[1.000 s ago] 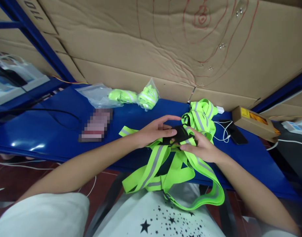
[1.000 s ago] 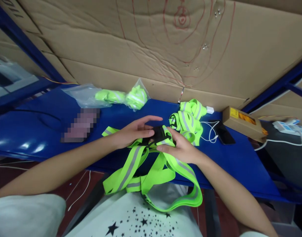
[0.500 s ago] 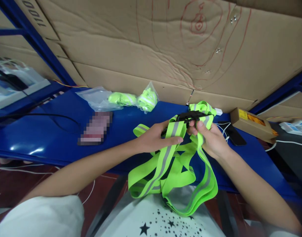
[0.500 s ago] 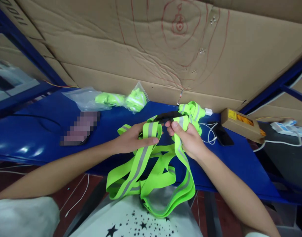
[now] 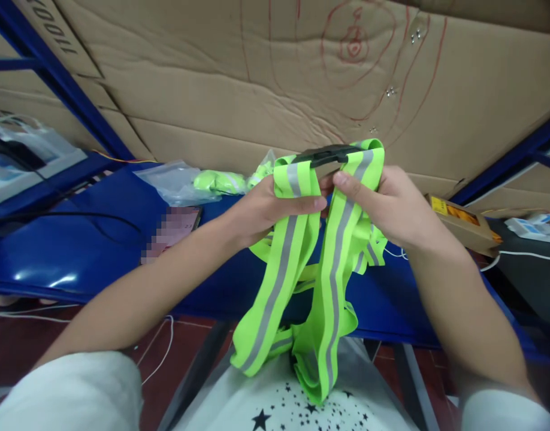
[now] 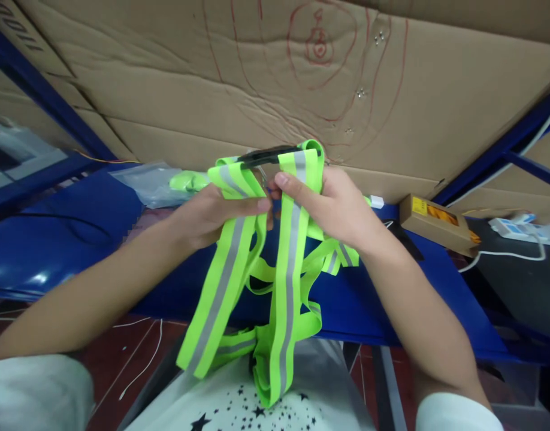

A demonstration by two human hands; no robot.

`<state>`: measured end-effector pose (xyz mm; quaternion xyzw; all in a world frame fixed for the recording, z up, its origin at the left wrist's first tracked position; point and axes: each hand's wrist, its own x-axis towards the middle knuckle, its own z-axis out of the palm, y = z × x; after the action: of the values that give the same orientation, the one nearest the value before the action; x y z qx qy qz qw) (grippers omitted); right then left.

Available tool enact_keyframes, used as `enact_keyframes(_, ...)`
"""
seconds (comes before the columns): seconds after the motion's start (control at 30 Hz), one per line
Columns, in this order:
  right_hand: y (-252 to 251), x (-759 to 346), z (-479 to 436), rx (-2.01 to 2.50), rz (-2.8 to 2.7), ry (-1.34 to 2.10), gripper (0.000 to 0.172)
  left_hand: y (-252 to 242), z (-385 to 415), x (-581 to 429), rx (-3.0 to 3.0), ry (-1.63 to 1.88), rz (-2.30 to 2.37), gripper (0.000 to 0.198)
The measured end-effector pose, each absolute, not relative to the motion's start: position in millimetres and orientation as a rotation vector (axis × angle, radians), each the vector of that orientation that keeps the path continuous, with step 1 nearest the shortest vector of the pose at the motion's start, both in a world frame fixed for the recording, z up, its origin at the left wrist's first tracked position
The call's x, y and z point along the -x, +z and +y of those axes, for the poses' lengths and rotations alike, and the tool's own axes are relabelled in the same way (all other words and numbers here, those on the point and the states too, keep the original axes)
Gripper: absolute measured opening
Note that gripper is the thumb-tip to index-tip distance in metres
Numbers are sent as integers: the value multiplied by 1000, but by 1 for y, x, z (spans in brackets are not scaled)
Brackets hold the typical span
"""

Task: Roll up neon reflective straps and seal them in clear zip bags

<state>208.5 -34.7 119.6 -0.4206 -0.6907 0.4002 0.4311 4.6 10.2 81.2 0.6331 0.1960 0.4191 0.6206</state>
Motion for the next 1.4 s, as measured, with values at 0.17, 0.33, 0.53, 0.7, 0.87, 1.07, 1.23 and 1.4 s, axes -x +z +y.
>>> enact_keyframes(0.17,106,-209,-30,1057,-1690,1118,27,51,12,-5,-1339,952,458,21)
enact_keyframes(0.33,65,-205,-24,984,-1371,1430,32,20,9,-16,-1303,888,440,47)
enact_keyframes(0.53,31,-211,-29,1144,-1572,1242,45,4,-1,-26,-1535,937,644,43)
enact_keyframes(0.7,37,-218,-26,1207,-1756,438,74,-3,-4,-25,-1536,833,544,47)
enact_keyframes(0.87,73,-221,-26,1185,-2217,548,41,-4,-2,-19,-1554,638,436,39)
enact_keyframes(1.07,97,-217,-30,1130,-2526,409,66,-1,5,-12,-1620,673,471,37)
enact_keyframes(1.23,97,-200,-28,1319,-2343,314,47,6,-2,-15,-1353,632,388,32)
enact_keyframes(1.4,95,-199,-14,1441,-2035,506,57,10,-9,-18,-1055,559,335,38)
